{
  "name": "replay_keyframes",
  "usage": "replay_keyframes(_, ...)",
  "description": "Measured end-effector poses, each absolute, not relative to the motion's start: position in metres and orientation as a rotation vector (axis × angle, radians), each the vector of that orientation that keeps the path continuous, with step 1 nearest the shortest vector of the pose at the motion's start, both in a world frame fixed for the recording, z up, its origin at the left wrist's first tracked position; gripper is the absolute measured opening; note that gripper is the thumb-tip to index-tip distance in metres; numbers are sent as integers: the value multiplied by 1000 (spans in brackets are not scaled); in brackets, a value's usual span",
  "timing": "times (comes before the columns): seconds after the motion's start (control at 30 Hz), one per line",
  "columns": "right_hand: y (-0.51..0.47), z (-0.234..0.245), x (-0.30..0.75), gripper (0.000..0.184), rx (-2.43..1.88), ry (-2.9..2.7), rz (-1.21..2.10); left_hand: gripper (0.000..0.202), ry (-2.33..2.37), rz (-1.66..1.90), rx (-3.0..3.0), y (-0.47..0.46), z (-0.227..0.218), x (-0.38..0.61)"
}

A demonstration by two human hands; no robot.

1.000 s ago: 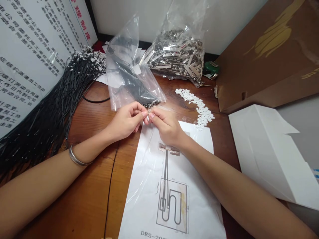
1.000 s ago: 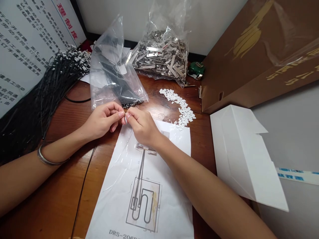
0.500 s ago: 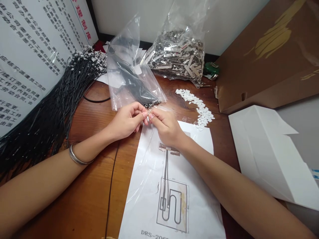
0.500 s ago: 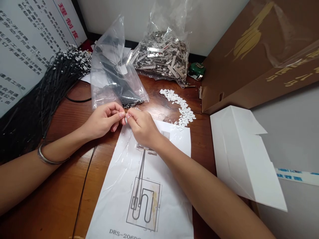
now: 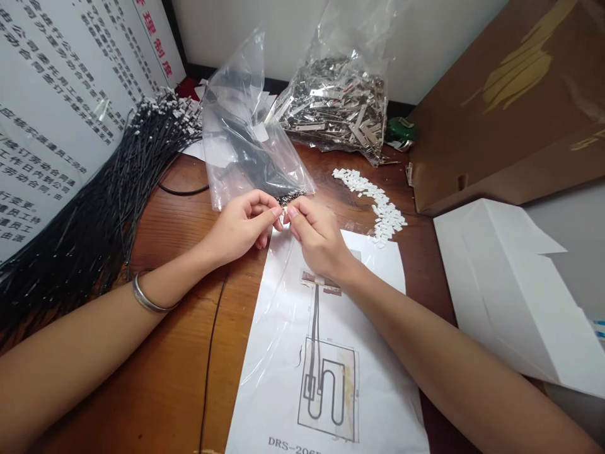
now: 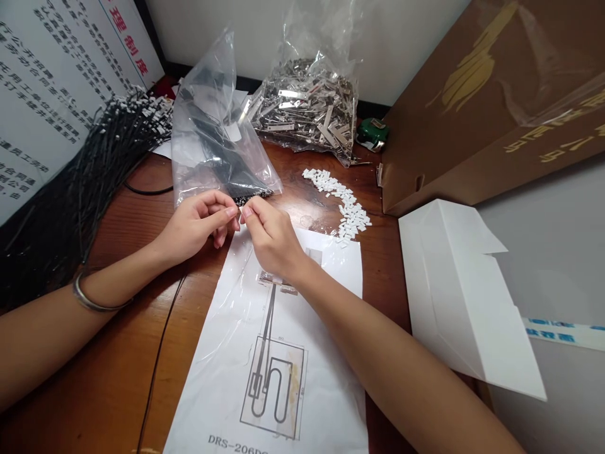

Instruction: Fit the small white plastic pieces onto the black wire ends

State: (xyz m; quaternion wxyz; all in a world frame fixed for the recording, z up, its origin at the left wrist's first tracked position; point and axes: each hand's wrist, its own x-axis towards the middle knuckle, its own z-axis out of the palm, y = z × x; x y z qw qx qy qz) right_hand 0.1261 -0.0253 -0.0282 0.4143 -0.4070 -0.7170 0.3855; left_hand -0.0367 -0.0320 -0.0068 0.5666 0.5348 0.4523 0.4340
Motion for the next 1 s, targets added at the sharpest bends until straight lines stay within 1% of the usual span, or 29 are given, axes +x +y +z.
replay_keyframes(0.43, -24, -26, 128, 30, -958, -1861, 956, 12, 1021, 990, 1237, -32, -7, -37)
replay_keyframes(0.77, -23, -26, 130, 29, -960, -1893, 1060, 15, 996, 973, 1214, -31, -6, -37)
replay_keyframes(1.0, -21, -26, 131, 29, -959, -1913, 1087, 13, 986, 959, 1240, -30, -9, -39)
